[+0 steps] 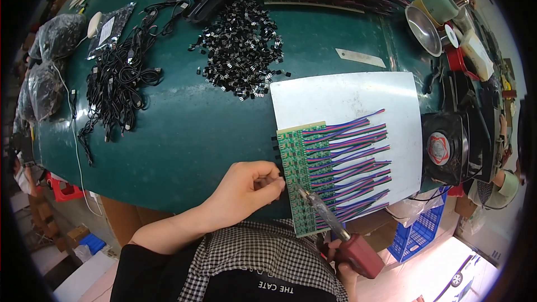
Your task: The person attaches electronic components onto circuit boards by picking them up from the table, positioning them on the boards by hand, and soldering them using a soldering gun.
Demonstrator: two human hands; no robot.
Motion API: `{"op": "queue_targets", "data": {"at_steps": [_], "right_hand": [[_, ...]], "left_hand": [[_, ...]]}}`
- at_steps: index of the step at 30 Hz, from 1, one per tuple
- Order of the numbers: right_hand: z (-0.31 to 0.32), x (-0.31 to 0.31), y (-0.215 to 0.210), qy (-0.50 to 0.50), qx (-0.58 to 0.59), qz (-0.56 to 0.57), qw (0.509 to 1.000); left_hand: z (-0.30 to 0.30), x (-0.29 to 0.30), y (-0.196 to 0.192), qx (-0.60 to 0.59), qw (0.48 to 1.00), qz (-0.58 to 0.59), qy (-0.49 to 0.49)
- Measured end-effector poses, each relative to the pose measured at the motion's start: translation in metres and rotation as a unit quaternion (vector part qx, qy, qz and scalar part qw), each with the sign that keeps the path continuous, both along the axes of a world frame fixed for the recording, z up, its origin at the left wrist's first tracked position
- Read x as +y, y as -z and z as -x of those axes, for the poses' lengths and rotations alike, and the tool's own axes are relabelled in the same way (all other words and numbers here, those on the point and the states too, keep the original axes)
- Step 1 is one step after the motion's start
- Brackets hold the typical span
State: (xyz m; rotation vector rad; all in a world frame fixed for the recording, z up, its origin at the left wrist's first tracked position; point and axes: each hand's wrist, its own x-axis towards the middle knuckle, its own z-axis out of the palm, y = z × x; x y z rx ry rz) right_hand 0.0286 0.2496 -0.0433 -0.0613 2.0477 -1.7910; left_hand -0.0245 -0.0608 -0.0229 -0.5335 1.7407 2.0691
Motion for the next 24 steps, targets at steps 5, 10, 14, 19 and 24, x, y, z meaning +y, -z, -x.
{"op": "queue_targets", "data": {"at_steps": [5, 10, 14, 19, 24], "right_hand": [[0.007, -0.012, -0.008, 0.016, -0.071, 0.065, 0.995], [0.010, -0.009, -0.009, 0.012, -0.126, 0.097, 0.987], [0.015, -0.016, -0.022, 0.011, -0.165, 0.113, 0.980], [0.013, -0.024, -0.024, 0.023, -0.147, 0.102, 0.984], [0.012, -0.014, -0.021, -0.014, -0.153, 0.086, 0.984]], "left_hand": [[-0.002, -0.003, -0.001, -0.004, 1.000, 0.009, -0.007], [0.006, -0.028, -0.002, 0.018, 0.999, 0.047, -0.004], [0.024, -0.079, 0.008, 0.119, 0.925, 0.328, -0.151], [0.044, -0.116, 0.001, 0.118, 0.874, 0.438, -0.176], [0.057, -0.130, 0.004, 0.092, 0.877, 0.454, -0.130]]}}
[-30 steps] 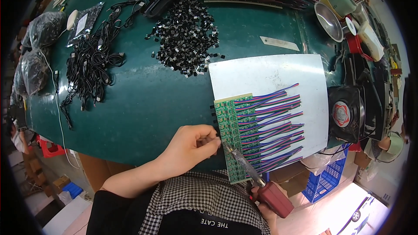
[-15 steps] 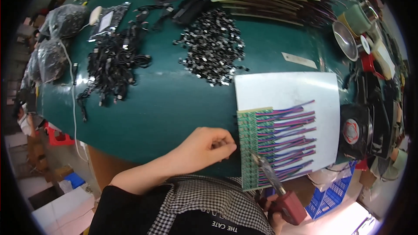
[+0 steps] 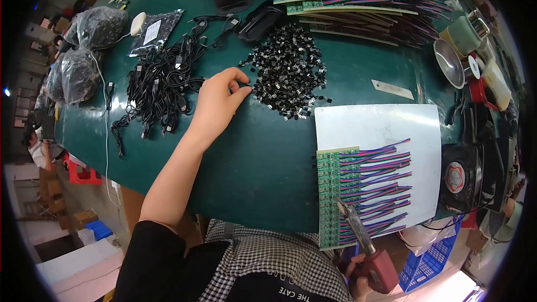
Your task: The person attaches electronic components onto circuit boards by picking them up from the table, positioning them on the boards by hand, and soldering them using a soldering gun.
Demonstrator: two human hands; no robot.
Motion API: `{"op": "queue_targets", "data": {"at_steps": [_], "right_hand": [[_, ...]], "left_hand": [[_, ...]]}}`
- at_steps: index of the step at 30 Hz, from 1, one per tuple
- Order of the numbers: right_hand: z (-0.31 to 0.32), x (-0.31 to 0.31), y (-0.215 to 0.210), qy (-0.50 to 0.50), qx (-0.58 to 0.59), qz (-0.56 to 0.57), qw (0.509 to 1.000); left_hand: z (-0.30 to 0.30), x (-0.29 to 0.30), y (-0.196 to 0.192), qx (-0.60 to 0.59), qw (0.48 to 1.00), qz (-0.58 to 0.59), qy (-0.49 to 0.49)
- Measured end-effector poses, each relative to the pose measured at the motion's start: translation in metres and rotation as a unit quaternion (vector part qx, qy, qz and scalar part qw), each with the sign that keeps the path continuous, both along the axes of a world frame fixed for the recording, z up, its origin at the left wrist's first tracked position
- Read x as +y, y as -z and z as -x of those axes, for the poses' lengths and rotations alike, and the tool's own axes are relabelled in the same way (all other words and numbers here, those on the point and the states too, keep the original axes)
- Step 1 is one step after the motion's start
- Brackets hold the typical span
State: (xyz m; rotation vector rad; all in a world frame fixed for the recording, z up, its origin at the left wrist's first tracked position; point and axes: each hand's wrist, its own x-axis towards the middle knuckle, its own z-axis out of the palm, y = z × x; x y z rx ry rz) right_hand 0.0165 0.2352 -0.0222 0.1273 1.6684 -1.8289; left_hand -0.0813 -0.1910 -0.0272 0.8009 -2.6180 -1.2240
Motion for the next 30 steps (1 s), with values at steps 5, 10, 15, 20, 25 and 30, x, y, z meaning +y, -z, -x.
{"op": "queue_targets", "data": {"at_steps": [5, 10, 15, 20, 25, 30], "right_hand": [[-0.007, -0.004, 0.001, 0.047, -0.008, -0.010, 0.999], [-0.023, 0.019, 0.025, 0.133, 0.068, -0.023, 0.988], [0.000, -0.015, -0.001, 0.137, 0.049, 0.027, 0.989], [0.000, -0.011, -0.001, 0.111, 0.044, 0.021, 0.993], [-0.003, -0.008, 0.002, 0.104, 0.055, 0.019, 0.993], [-0.002, -0.010, 0.000, 0.099, 0.059, 0.016, 0.993]], "left_hand": [[-0.003, -0.003, 0.006, 0.036, 0.998, 0.049, 0.013], [-0.020, 0.007, 0.000, 0.091, 0.969, -0.227, -0.044], [-0.056, 0.082, -0.014, 0.035, 0.875, -0.481, 0.033], [-0.071, 0.125, -0.020, -0.047, 0.823, -0.560, 0.082], [-0.070, 0.135, -0.018, -0.049, 0.845, -0.529, 0.067], [-0.062, 0.140, -0.022, -0.053, 0.861, -0.498, 0.084]]}}
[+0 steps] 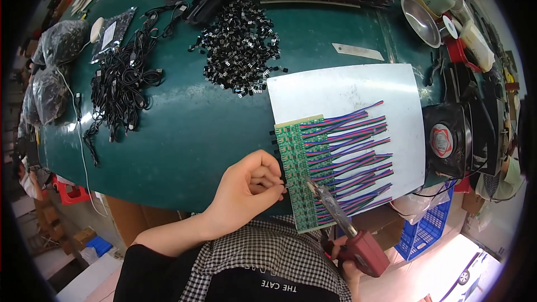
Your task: The person attaches electronic components onto circuit boards by picking them up from the table, positioning them on the boards by hand, and soldering them using a soldering gun.
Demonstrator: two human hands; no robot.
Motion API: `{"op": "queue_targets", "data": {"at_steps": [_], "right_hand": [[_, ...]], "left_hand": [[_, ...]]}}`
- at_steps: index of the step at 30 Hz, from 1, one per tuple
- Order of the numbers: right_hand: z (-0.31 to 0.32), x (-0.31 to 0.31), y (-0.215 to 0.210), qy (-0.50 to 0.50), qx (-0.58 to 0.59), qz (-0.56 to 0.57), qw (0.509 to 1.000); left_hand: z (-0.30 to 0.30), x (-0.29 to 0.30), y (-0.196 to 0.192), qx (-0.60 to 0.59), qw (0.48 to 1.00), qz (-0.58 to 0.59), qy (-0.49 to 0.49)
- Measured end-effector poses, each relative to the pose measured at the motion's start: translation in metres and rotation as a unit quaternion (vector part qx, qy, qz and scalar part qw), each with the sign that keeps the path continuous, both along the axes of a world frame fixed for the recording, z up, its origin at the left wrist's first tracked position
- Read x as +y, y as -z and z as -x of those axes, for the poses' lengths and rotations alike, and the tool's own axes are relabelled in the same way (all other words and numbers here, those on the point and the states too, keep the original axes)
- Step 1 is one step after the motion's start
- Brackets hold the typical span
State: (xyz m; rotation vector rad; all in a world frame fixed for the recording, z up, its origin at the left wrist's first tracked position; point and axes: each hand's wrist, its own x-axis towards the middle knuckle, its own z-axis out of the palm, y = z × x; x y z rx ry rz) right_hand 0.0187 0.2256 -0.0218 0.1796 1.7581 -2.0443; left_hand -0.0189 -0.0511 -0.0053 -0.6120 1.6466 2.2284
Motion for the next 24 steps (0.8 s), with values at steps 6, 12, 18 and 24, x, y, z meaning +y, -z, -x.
{"op": "queue_targets", "data": {"at_steps": [6, 12, 18, 24], "right_hand": [[0.001, -0.001, 0.003, -0.003, 0.015, -0.010, 1.000], [-0.002, 0.006, 0.008, -0.053, 0.061, -0.074, 0.994], [-0.015, 0.032, 0.029, -0.112, 0.167, -0.187, 0.962], [-0.022, 0.042, 0.035, -0.109, 0.153, -0.202, 0.961]], "left_hand": [[-0.003, 0.006, 0.005, 0.010, 0.999, 0.025, -0.024], [-0.002, 0.010, 0.006, 0.034, 0.997, 0.067, -0.018], [-0.003, 0.011, 0.009, 0.028, 0.998, 0.028, -0.052], [-0.004, 0.010, 0.010, 0.030, 0.998, 0.011, -0.055]]}}
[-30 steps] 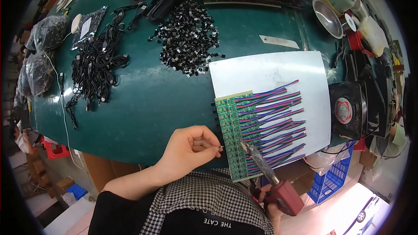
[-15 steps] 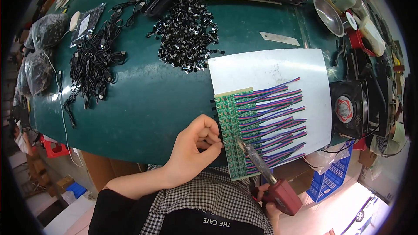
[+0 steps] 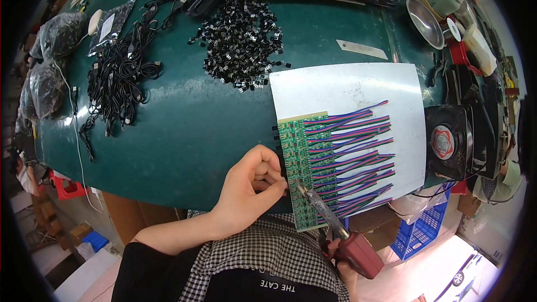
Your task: The person attaches electronic components onto circuit boards by picking them up from the table, positioning them on the boards by hand, and soldering them using a soldering gun.
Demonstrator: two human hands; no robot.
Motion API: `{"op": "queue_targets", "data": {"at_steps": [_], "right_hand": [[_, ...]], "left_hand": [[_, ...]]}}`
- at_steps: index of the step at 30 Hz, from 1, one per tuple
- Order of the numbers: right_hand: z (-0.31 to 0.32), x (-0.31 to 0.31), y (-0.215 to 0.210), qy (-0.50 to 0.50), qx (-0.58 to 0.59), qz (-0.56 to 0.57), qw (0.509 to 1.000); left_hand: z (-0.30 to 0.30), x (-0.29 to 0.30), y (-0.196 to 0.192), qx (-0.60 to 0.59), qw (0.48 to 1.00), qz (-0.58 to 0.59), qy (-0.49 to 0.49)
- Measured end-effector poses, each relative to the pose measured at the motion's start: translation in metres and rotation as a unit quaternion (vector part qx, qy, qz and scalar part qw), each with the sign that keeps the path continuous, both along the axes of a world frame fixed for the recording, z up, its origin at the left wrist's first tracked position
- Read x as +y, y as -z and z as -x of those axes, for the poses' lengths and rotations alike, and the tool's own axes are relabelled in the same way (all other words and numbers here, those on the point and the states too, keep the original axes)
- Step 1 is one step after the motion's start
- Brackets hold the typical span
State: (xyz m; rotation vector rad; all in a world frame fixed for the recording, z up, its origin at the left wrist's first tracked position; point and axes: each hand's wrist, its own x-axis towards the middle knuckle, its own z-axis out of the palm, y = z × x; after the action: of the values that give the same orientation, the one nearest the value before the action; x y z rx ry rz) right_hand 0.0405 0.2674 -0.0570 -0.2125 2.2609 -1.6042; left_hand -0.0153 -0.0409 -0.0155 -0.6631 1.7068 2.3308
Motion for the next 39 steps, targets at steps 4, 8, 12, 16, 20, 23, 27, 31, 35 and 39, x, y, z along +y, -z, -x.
{"op": "queue_targets", "data": {"at_steps": [4, 8, 12, 16, 20, 23, 27, 31, 35, 39], "right_hand": [[0.011, -0.017, -0.016, 0.004, -0.053, 0.006, 0.999], [0.009, -0.012, -0.013, -0.011, -0.004, -0.040, 0.999], [-0.007, 0.012, 0.008, -0.010, 0.002, -0.026, 1.000], [-0.006, 0.012, 0.011, -0.025, 0.010, -0.017, 1.000], [-0.001, 0.007, 0.006, -0.023, 0.011, -0.010, 1.000], [0.000, 0.008, 0.008, -0.031, 0.014, -0.002, 0.999], [0.003, 0.005, 0.007, -0.030, 0.004, 0.027, 0.999], [0.001, 0.008, 0.010, -0.034, 0.013, 0.019, 0.999], [0.000, 0.007, 0.010, -0.027, 0.001, 0.023, 0.999], [0.006, 0.005, 0.006, -0.052, 0.039, 0.008, 0.998]], "left_hand": [[0.000, 0.000, 0.001, 0.008, 1.000, -0.007, -0.002], [0.002, -0.001, 0.000, 0.004, 1.000, -0.013, 0.002], [0.001, -0.002, 0.000, 0.007, 1.000, -0.010, 0.006], [0.003, -0.004, 0.000, 0.005, 1.000, -0.020, 0.013], [0.002, -0.004, 0.001, -0.001, 1.000, -0.025, 0.016], [0.002, -0.002, 0.001, 0.002, 1.000, -0.024, 0.008], [0.001, 0.000, 0.001, 0.003, 1.000, -0.025, 0.000], [0.000, 0.000, 0.001, 0.003, 1.000, -0.022, -0.008], [-0.002, 0.002, 0.003, 0.010, 1.000, -0.012, -0.016], [-0.002, 0.002, 0.003, 0.014, 1.000, -0.018, -0.017]]}}
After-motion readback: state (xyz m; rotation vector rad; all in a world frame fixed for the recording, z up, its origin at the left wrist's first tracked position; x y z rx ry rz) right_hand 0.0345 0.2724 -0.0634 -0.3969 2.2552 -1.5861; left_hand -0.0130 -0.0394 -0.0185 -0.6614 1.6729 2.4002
